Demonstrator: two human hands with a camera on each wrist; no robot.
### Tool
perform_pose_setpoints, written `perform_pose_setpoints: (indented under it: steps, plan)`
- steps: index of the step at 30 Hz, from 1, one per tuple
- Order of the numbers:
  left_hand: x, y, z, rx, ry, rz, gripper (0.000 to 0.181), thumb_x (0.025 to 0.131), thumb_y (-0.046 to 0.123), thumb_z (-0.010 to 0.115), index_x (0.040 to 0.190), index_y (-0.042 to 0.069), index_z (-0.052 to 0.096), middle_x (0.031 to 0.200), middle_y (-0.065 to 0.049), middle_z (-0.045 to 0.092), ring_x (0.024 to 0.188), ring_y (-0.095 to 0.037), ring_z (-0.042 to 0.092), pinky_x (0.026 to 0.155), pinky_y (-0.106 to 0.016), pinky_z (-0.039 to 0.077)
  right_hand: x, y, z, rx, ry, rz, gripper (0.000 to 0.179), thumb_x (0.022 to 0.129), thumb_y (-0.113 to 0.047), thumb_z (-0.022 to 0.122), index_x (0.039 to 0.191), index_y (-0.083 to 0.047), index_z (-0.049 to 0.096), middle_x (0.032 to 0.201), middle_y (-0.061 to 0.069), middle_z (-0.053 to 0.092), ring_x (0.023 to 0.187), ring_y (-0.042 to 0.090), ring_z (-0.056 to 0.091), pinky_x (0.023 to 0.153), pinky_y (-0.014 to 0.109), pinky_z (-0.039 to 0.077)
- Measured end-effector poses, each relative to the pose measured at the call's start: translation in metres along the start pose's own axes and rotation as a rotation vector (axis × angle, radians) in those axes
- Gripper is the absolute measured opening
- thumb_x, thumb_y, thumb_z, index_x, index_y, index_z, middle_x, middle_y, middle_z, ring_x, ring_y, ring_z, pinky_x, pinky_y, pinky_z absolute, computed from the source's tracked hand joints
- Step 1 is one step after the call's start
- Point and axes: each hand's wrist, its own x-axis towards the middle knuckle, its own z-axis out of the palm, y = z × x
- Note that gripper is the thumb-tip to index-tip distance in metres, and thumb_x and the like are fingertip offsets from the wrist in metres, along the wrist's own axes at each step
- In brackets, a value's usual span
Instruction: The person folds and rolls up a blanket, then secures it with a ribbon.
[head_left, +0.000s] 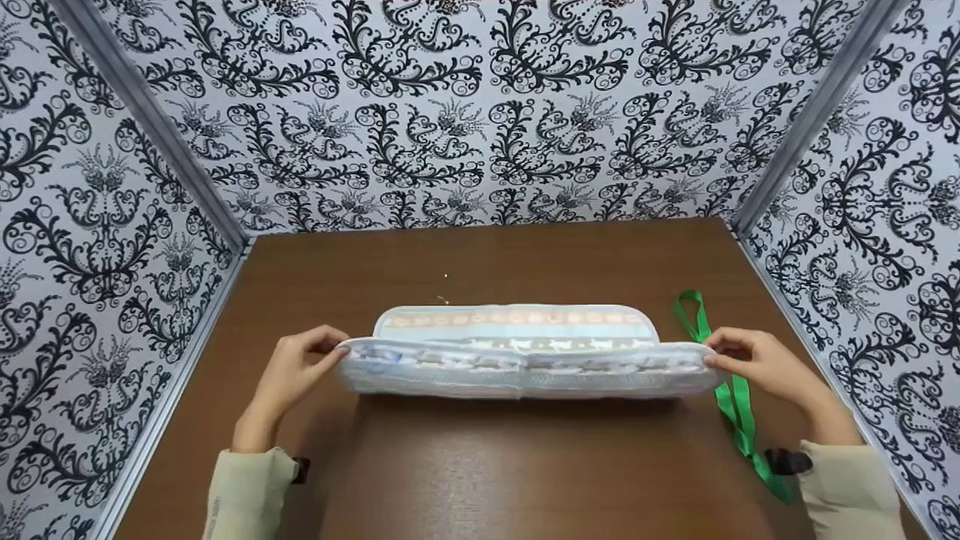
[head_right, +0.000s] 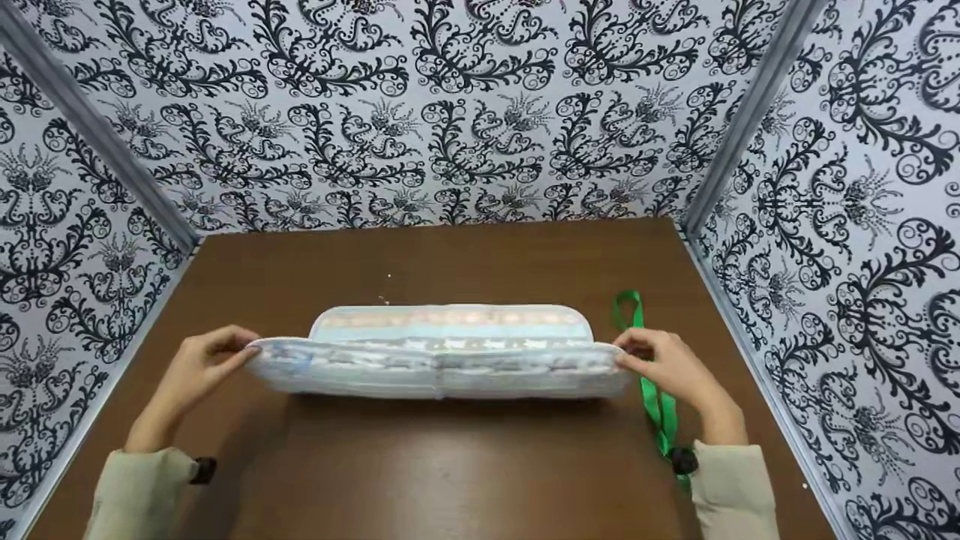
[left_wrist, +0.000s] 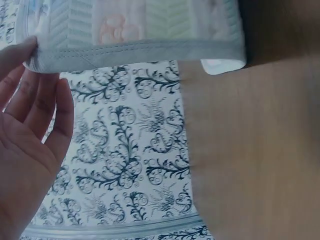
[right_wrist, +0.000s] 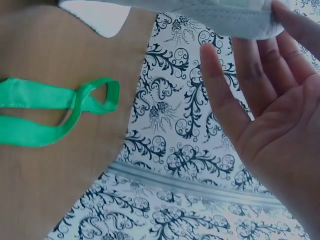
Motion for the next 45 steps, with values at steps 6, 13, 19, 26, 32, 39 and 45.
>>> perform_pose_setpoints:
  steps: [6, 13, 19, 26, 32, 39, 45]
  plan:
    - [0.017, -0.013, 0.016, 0.126, -0.045, -0.131, 0.006, 0.093, 0.011, 0.07, 0.097, 0.009, 0.073, 0.088, -0.005, 0.074, 0.082, -0.017, 0.068, 0.079, -0.041, 0.059, 0.021, 0.009, 0.009, -0.077, 0.032, 0.093, 0.007, 0.091, -0.007, 0.07, 0.096, -0.003, 0.07, 0.086, 0.002, 0.071, 0.078, -0.008, 0.058, 0.07, 0.011, 0.047]
    - [0.036, -0.036, 0.042, 0.281, -0.085, -0.266, 0.012, 0.096, 0.019, 0.066, 0.103, 0.011, 0.072, 0.095, -0.009, 0.072, 0.086, -0.025, 0.065, 0.08, -0.044, 0.052, 0.052, 0.025, 0.027, -0.234, 0.082, 0.177, 0.009, 0.093, -0.012, 0.068, 0.098, -0.004, 0.07, 0.086, 0.01, 0.07, 0.076, 0.005, 0.055, 0.07, 0.022, 0.045]
    - [0.046, -0.058, 0.066, 0.35, -0.198, -0.34, 0.018, 0.098, 0.015, 0.061, 0.113, 0.005, 0.067, 0.117, -0.016, 0.07, 0.108, -0.035, 0.066, 0.091, -0.052, 0.052, 0.07, 0.048, 0.052, -0.271, 0.043, 0.234, 0.011, 0.095, -0.009, 0.063, 0.102, -0.002, 0.068, 0.094, 0.016, 0.07, 0.084, 0.025, 0.062, 0.076, 0.039, 0.048]
    - [0.049, -0.069, 0.082, 0.381, -0.34, -0.369, 0.016, 0.1, 0.01, 0.057, 0.114, 0.005, 0.063, 0.106, -0.015, 0.069, 0.096, -0.033, 0.067, 0.08, -0.048, 0.054, 0.075, 0.069, 0.072, -0.22, -0.081, 0.29, 0.02, 0.1, -0.009, 0.054, 0.113, 0.003, 0.063, 0.108, 0.024, 0.067, 0.09, 0.033, 0.062, 0.079, 0.048, 0.051]
    - [0.058, -0.069, 0.084, 0.404, -0.388, -0.415, 0.019, 0.103, 0.013, 0.052, 0.118, 0.005, 0.059, 0.105, -0.016, 0.067, 0.094, -0.034, 0.066, 0.081, -0.049, 0.054, 0.081, 0.074, 0.073, -0.273, -0.118, 0.336, 0.022, 0.1, -0.009, 0.054, 0.116, 0.005, 0.061, 0.109, 0.026, 0.065, 0.087, 0.029, 0.062, 0.076, 0.046, 0.052]
    - [0.07, -0.065, 0.085, 0.434, -0.343, -0.464, 0.02, 0.102, 0.008, 0.044, 0.119, 0.0, 0.052, 0.11, -0.028, 0.066, 0.1, -0.048, 0.065, 0.083, -0.058, 0.053, 0.094, 0.068, 0.07, -0.35, -0.123, 0.385, 0.019, 0.101, -0.012, 0.054, 0.111, 0.003, 0.062, 0.101, 0.023, 0.066, 0.077, 0.026, 0.059, 0.069, 0.04, 0.048]
    - [0.074, -0.063, 0.091, 0.473, -0.326, -0.49, 0.032, 0.101, 0.005, 0.035, 0.129, -0.007, 0.047, 0.114, -0.034, 0.064, 0.103, -0.052, 0.063, 0.089, -0.061, 0.052, 0.103, 0.065, 0.073, -0.404, -0.134, 0.46, 0.021, 0.101, -0.011, 0.054, 0.115, 0.003, 0.061, 0.106, 0.025, 0.067, 0.085, 0.034, 0.065, 0.071, 0.044, 0.053]
